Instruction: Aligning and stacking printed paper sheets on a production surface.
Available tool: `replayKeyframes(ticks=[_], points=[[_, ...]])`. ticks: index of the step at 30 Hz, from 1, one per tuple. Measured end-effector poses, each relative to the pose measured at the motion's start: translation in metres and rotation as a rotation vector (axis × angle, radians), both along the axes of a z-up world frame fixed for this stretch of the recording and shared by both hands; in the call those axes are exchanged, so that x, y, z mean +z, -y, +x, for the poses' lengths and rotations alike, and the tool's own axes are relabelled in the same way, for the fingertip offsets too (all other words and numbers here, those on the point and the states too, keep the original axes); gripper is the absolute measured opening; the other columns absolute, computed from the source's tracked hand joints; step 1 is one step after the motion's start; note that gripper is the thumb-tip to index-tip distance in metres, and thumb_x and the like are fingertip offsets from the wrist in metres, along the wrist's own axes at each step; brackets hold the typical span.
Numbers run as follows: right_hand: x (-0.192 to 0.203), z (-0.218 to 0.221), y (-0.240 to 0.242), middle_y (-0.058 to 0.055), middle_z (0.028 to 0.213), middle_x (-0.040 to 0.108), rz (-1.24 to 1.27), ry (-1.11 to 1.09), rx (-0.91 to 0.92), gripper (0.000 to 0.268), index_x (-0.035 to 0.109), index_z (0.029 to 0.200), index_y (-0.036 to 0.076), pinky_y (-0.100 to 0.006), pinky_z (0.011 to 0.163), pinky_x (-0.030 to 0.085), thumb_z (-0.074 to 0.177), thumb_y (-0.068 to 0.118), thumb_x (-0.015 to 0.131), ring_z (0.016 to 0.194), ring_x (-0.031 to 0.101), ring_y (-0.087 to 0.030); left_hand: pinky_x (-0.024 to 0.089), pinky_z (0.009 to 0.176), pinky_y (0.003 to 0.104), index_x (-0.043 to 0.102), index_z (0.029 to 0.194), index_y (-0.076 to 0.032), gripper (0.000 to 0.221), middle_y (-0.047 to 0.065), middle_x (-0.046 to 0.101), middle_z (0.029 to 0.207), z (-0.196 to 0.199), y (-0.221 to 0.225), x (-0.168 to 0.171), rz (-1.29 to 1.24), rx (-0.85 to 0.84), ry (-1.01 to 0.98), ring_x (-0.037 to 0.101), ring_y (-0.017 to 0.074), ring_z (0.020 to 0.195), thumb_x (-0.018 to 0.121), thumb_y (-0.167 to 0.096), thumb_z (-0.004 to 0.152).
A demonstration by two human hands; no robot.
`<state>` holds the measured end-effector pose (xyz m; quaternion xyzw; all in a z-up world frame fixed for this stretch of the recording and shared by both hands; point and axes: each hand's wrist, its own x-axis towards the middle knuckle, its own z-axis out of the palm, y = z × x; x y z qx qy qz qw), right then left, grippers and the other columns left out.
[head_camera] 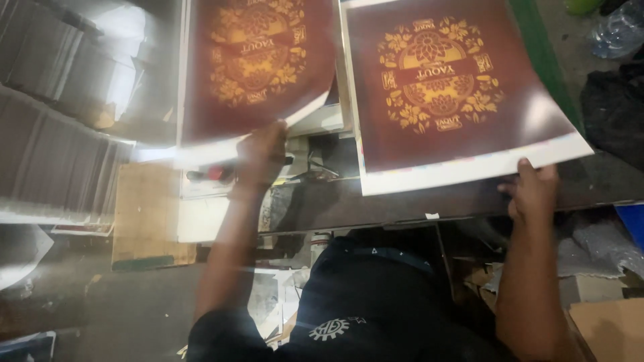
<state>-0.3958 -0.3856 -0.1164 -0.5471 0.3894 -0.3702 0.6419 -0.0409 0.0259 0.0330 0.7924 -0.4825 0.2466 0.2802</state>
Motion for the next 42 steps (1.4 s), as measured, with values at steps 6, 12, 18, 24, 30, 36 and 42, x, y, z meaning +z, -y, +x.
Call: replayKeyframes(ticks=[6, 12, 18, 24, 30, 36, 42], points=[[0.011, 0.070, 0.040, -0.007, 0.114, 0.066, 0.060, 0.023, 0.130, 0.043, 0.042, 0.150, 0.004, -0.028, 0.053, 0.053, 0.110, 0.016, 0.054, 0.080, 0.070, -0.019, 0.053, 0.064, 0.047, 0.061, 0.096, -0.011, 0.005, 0.009, 0.066, 0.080, -0.022, 0.015, -0.018, 0.028, -0.036, 0.023, 0.069, 0.0304, 0.073, 0.059, -0.011, 0.101], [0.001, 0.055, 0.027, -0.017, 0.115, 0.072, 0.135, -0.043, 0.169, 0.057, 0.027, 0.156, 0.006, -0.031, 0.059, 0.056, 0.109, 0.023, 0.054, 0.085, 0.073, -0.021, 0.057, 0.067, 0.042, 0.069, 0.109, -0.007, 0.013, 0.013, 0.075, 0.099, -0.052, 0.017, -0.017, -0.070, -0.072, 0.089, 0.073, 0.0291, 0.082, 0.069, -0.013, 0.098], [0.024, 0.047, -0.116, -0.018, 0.113, 0.074, 0.149, 0.002, 0.487, 0.063, 0.049, 0.148, 0.003, -0.028, 0.059, 0.054, 0.096, 0.035, 0.066, 0.084, 0.073, -0.021, 0.059, 0.075, 0.041, 0.069, 0.106, -0.006, 0.016, 0.011, 0.074, 0.102, -0.123, 0.047, -0.023, -0.021, -0.277, 0.065, 0.074, 0.0268, 0.091, 0.076, -0.018, 0.098], [0.036, 0.047, -0.184, -0.009, 0.105, 0.069, 0.353, 0.233, 0.630, 0.039, 0.058, 0.128, -0.001, -0.033, 0.061, 0.059, 0.102, 0.027, 0.065, 0.081, 0.069, -0.017, 0.057, 0.088, 0.042, 0.068, 0.102, -0.005, 0.022, 0.013, 0.071, 0.108, -0.181, 0.076, -0.013, 0.221, -0.463, -0.041, 0.070, 0.0291, 0.104, 0.075, -0.024, 0.094], [0.061, 0.016, -0.137, -0.010, 0.113, 0.067, 0.247, 0.324, 0.251, 0.030, 0.053, 0.133, 0.004, -0.027, 0.053, 0.056, 0.104, 0.013, 0.056, 0.085, 0.069, -0.017, 0.054, 0.080, 0.049, 0.068, 0.094, -0.011, 0.014, 0.010, 0.071, 0.098, -0.129, 0.064, 0.029, 0.165, -0.277, 0.048, 0.069, 0.0308, 0.088, 0.069, -0.025, 0.091], [0.044, -0.046, -0.075, -0.010, 0.125, 0.067, 0.137, 0.133, -0.032, 0.043, 0.047, 0.151, 0.005, -0.034, 0.061, 0.053, 0.108, 0.007, 0.052, 0.095, 0.069, -0.020, 0.055, 0.083, 0.049, 0.071, 0.113, -0.012, 0.020, 0.012, 0.074, 0.111, 0.020, 0.040, -0.039, 0.375, 0.098, -0.147, 0.071, 0.0367, 0.094, 0.064, -0.028, 0.104], [0.041, -0.099, -0.053, -0.011, 0.123, 0.067, 0.131, 0.132, -0.056, 0.042, 0.050, 0.152, 0.003, -0.031, 0.065, 0.054, 0.111, 0.005, 0.051, 0.092, 0.068, -0.017, 0.050, 0.101, 0.047, 0.061, 0.129, -0.004, 0.080, 0.018, 0.058, 0.141, 0.087, 0.023, -0.066, 0.566, 0.068, 0.076, 0.061, 0.0360, 0.127, 0.074, -0.067, 0.083]])
